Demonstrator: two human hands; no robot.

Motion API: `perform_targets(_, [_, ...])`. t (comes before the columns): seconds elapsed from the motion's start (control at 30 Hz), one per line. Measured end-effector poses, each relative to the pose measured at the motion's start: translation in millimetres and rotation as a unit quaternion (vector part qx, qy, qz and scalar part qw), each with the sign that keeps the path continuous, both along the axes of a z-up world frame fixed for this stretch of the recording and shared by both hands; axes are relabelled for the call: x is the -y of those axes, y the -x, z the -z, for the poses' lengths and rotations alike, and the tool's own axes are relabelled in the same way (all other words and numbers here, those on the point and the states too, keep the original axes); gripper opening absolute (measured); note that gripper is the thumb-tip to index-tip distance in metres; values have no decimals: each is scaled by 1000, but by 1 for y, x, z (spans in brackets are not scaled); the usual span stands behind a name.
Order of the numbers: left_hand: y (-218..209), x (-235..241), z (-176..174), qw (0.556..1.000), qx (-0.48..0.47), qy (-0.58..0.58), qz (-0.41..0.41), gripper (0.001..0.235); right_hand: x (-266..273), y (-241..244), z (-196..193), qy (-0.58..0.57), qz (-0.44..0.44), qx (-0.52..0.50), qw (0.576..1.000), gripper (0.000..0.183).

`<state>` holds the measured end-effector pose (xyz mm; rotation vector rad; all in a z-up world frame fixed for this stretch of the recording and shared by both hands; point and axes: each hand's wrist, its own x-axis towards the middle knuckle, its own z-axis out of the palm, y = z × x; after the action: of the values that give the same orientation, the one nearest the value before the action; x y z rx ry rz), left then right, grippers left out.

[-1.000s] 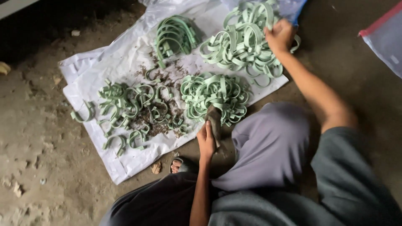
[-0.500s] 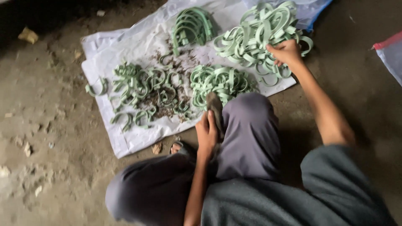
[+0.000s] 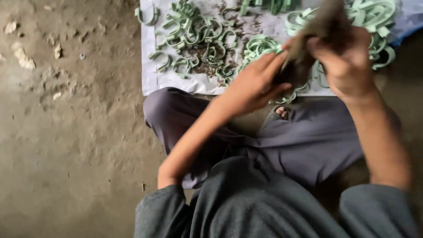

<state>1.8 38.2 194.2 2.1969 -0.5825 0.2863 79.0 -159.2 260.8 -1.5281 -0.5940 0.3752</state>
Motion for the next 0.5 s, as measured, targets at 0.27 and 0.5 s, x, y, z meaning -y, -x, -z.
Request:
perform_targets(0.27, [-80, -192, 20, 993, 59, 3, -106, 17, 22, 35, 1, -115, 96, -50, 988, 39])
perform_targets(0.5, [-159, -248, 265, 906, -194, -328, -182, 23, 22, 7, 60, -139, 146, -78, 976, 49])
